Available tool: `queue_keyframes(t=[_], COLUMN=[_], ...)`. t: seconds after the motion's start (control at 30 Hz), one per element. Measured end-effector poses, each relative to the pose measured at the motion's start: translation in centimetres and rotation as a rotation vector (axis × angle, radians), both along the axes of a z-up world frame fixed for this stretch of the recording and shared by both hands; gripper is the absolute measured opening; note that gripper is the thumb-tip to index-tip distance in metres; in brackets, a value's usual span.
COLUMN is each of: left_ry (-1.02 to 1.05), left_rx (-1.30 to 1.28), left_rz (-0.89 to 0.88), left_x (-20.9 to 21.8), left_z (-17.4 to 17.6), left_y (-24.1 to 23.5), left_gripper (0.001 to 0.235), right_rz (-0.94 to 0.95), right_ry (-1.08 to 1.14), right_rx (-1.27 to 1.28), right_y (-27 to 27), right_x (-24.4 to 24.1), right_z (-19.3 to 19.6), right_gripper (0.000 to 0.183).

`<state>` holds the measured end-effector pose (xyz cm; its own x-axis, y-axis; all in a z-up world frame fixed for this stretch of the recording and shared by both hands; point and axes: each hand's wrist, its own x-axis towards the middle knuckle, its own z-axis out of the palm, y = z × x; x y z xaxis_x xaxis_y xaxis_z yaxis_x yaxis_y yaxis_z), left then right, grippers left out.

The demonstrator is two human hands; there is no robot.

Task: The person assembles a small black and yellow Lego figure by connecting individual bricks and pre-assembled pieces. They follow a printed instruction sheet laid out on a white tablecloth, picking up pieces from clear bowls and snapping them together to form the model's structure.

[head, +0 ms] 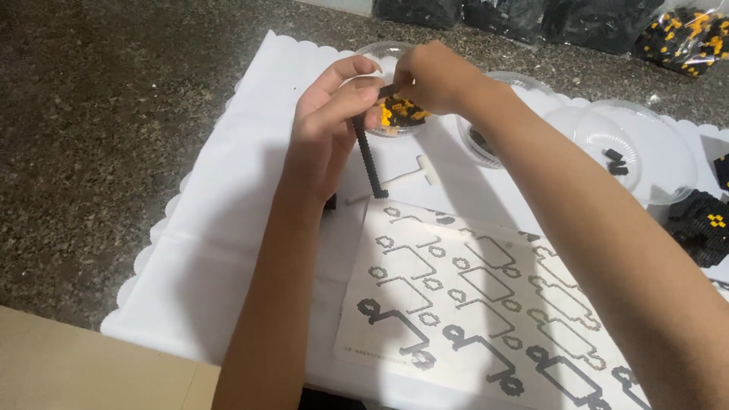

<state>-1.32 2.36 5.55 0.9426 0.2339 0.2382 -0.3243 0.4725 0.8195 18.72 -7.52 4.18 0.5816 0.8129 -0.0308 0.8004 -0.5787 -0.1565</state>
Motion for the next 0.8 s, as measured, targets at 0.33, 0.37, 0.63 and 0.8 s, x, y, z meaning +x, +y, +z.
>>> queue_keyframes(t=[0.33, 0.37, 0.63, 0.8], left_ry=[-0.046, -0.035, -0.012, -0.003], left_rx=[0.009, 0.020, 0.045, 0.057], left_rz=[-0.030, -0.017, -0.004, -0.003], left_x=[0.1, 0.1, 0.0, 0.2], left_z=[-0.2, -0.2, -0.2, -0.3], left_y=[-0.1, -0.2, -0.1, -0.1], left_gripper=[0.027, 0.027, 0.027, 0.027], right_rz=[0.088, 0.081, 0.046, 0.017], right_ry=[-0.017, -0.019, 0.021, 0.046], right_rx=[0.068, 0.054, 0.036, 0.036], right_y=[-0.2, -0.2, -0.4, -0.4], right_x=[-0.4, -0.5, -1.2, -1.6], right_z=[0.3, 0.3, 0.8, 1.1], right_gripper=[0.017, 0.017, 0.012, 0.014])
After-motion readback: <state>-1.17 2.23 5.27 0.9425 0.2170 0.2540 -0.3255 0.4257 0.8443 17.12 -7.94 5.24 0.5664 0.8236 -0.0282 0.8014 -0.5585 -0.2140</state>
